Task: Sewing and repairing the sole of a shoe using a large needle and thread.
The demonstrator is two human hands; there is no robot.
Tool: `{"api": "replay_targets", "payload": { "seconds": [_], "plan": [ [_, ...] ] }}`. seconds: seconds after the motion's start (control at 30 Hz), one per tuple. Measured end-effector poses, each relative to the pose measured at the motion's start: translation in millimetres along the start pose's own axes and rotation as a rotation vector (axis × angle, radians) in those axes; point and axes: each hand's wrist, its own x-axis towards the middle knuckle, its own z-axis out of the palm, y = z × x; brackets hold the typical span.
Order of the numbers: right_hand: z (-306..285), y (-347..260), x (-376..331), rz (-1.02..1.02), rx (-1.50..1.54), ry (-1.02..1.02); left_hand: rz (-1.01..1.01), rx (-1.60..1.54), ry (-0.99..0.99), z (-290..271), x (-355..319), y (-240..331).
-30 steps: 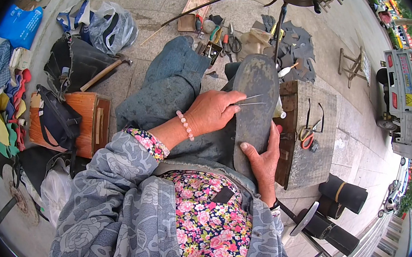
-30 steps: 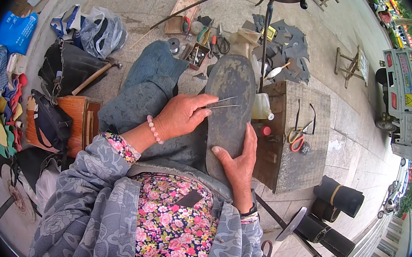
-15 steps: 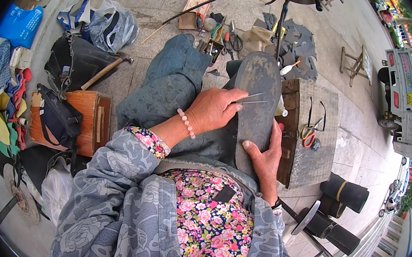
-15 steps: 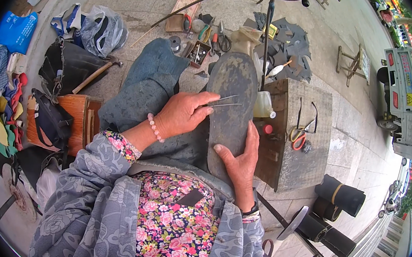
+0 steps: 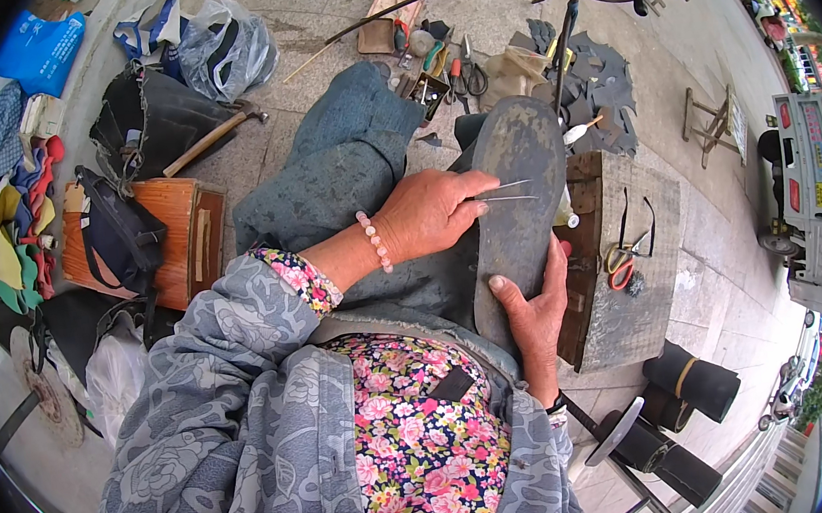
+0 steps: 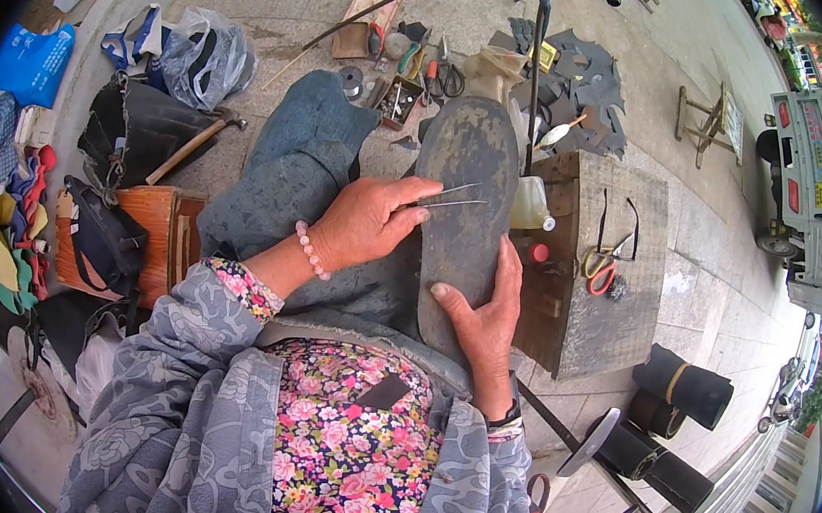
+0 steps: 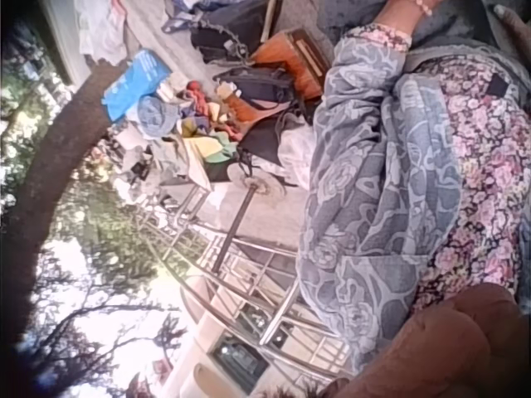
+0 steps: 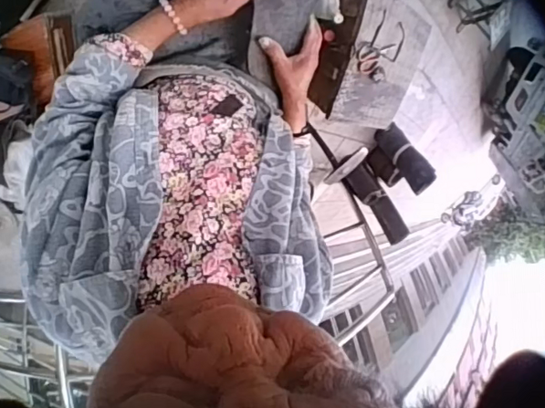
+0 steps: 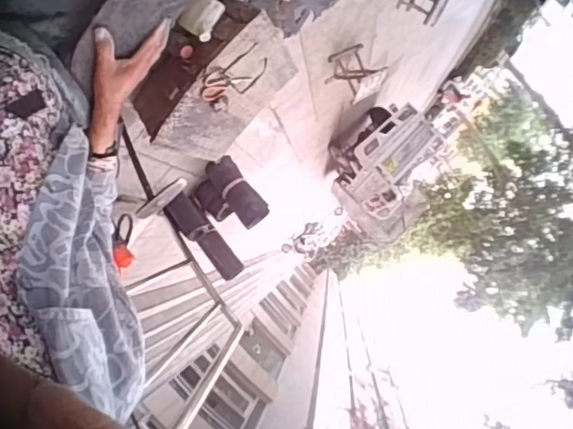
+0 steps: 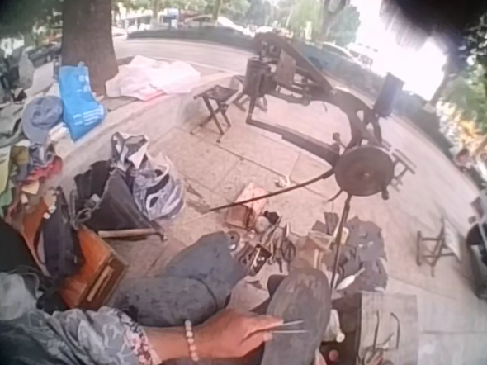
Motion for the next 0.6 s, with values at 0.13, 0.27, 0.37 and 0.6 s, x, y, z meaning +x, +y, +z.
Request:
{"api": "replay_targets", "payload": {
  "seconds": [0.13, 0.27, 0.37, 0.6],
  "plan": [
    [-0.3, -1.0, -1.0, 0.007, -0.011, 0.009, 0.013, -0.006, 0.012, 1.0, -0.2, -1.4],
    [0.6, 1.0, -1.5, 0.015, 0.004, 0.013, -0.02, 0.004, -0.015, -0.7, -0.1, 0.5],
    [0.4, 2.3, -0.7, 0.015, 0.015, 0.009, -0.022, 0.006, -0.016, -1.1, 0.3, 1.5],
    [0.8, 2.4, -0.6, 0.014, 0.021, 0.01, -0.035, 0.04, -0.077, -3.6, 0.5, 2.5]
  ]
}}
